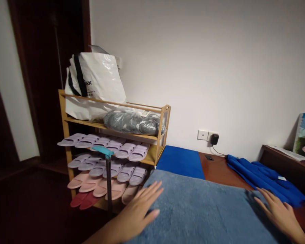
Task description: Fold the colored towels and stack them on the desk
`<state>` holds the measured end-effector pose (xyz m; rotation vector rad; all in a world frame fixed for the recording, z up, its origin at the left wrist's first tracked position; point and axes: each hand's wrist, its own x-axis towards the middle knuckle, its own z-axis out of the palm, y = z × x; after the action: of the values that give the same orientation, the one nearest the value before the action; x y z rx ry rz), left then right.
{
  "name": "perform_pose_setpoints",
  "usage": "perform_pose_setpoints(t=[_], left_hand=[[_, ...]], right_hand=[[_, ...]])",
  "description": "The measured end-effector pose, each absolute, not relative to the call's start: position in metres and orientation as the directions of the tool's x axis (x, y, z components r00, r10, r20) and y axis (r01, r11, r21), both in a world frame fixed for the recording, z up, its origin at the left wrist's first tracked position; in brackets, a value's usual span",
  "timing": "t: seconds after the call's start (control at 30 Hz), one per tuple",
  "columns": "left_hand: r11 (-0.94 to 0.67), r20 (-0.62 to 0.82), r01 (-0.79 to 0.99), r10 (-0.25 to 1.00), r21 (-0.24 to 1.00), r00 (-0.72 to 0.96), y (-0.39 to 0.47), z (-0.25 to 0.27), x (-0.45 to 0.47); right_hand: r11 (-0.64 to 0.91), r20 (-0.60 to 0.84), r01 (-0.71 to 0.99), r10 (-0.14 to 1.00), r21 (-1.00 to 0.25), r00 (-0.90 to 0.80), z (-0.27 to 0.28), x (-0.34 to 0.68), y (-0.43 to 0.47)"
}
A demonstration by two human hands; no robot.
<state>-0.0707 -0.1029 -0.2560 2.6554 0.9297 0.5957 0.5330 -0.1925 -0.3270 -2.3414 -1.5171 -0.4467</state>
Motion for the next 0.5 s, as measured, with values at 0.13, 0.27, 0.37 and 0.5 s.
perform_pose_setpoints(t=[0.13,0.27,0.37,0.5], left_hand=[[-0.793,0.172,0.491,0.574,0.361,0.801,-0.145,-0.258,-0.086],[-0.791,0.172,0.504,0.581,0.345,0.795,-0.148,-0.255,-0.091],[-0.756,0.195,0.562,0.639,0.335,0.744,-0.152,-0.258,-0.099],[-0.740,0.206,0.585,0.662,0.332,0.720,-0.163,-0.271,-0.112]], right_hand=[[-0.391,0.114,0.903,0.903,-0.175,0.414,-0.347,0.550,-0.218],[-0.441,0.134,0.889,0.880,-0.123,0.455,-0.343,0.562,-0.241],[-0.402,0.131,0.895,0.894,-0.193,0.429,-0.344,0.544,-0.270],[-0.414,0.214,0.885,0.864,-0.213,0.456,-0.363,0.514,-0.322]])
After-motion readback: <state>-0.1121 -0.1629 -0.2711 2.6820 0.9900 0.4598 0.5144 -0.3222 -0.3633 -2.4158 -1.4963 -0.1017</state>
